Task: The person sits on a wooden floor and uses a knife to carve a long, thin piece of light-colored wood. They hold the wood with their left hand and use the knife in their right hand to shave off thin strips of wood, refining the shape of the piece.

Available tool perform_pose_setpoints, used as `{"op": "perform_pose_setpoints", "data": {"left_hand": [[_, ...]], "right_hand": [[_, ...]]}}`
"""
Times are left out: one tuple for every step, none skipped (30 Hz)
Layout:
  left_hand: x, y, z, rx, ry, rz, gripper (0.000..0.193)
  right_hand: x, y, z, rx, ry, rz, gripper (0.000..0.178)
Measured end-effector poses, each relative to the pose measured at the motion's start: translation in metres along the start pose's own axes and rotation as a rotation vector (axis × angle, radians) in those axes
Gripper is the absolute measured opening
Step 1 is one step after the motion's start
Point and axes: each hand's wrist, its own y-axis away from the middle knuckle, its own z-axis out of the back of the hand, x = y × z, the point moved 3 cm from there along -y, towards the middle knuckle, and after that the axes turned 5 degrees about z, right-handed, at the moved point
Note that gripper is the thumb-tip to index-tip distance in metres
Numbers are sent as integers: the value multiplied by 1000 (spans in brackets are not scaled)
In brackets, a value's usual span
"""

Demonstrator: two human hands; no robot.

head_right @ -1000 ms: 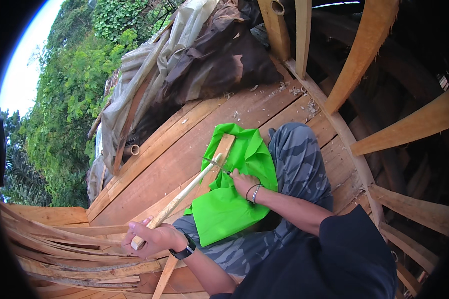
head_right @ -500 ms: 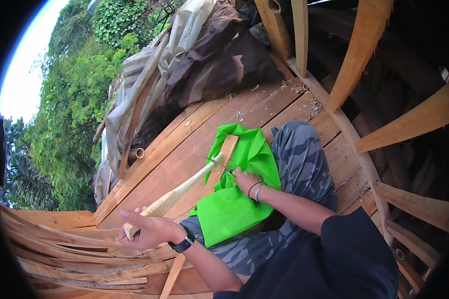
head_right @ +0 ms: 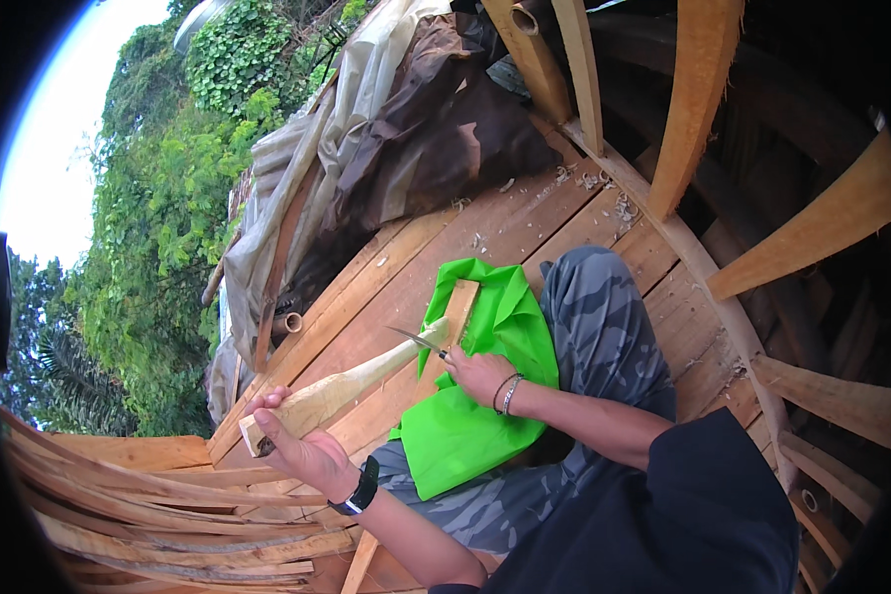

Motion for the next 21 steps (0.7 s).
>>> {"op": "perform_pose_setpoints", "data": {"left_hand": [[3, -2, 2, 43, 11, -21, 25], [5, -4, 3, 86, 22, -42, 24], [4, -4, 2, 79, 21, -32, 23], [3, -3, -1, 71, 19, -24, 22], [2, -3, -2, 62, 16, -16, 21], [3, -1, -5, 75, 28, -13, 21], [5, 0, -12, 96, 50, -9, 21], [5, 0, -15, 111, 63, -15, 21], [5, -1, -10, 84, 51, -20, 21], [4, -2, -4, 49, 41, -33, 22], [4, 0, 3, 3, 24, -39, 22], [5, 0, 4, -6, 30, -27, 22], [6, -1, 6, -16, 35, -16, 23], [7, -1, 7, -26, 40, -5, 23], [7, 0, 2, -6, 47, 9, 23], [7, 0, -3, 9, 49, 13, 24], [7, -2, -2, 19, 42, 11, 24], [6, -6, 4, 15, 48, -1, 24], [6, -4, 10, 0, 54, -6, 24], [6, -3, 14, -14, 61, -10, 24], [7, -3, 15, -23, 69, -4, 24]], "right_hand": [[14, 3, 2, -41, -14, 59, 30], [24, 4, 4, -82, -29, 120, 30], [30, 4, 7, -85, -35, 135, 29], [35, 2, 9, -88, -42, 151, 28], [37, 1, 10, -90, -50, 167, 27], [12, -2, -3, -75, -49, 62, 27], [-31, -9, -23, -70, -45, -50, 27], [-54, -15, -36, -60, -46, -148, 27], [-43, -15, -39, -107, -44, -74, 27], [-21, -15, -29, -93, -48, 1, 27], [9, -7, -11, -64, -51, 76, 27], [25, 0, 0, -45, -47, 133, 28], [27, 3, 1, -77, -59, 196, 31], [5, -2, -14, -76, -58, 95, 31], [-32, -11, -34, -91, -55, -16, 31], [-53, -17, -44, -103, -55, -114, 31], [-44, -16, -42, -89, -62, -96, 31], [-25, -13, -34, -76, -72, -76, 31], [-12, -7, -25, -54, -75, -59, 31], [-3, -8, -19, -44, -50, 8, 32], [3, -5, -13, -37, -24, 62, 32]]}}
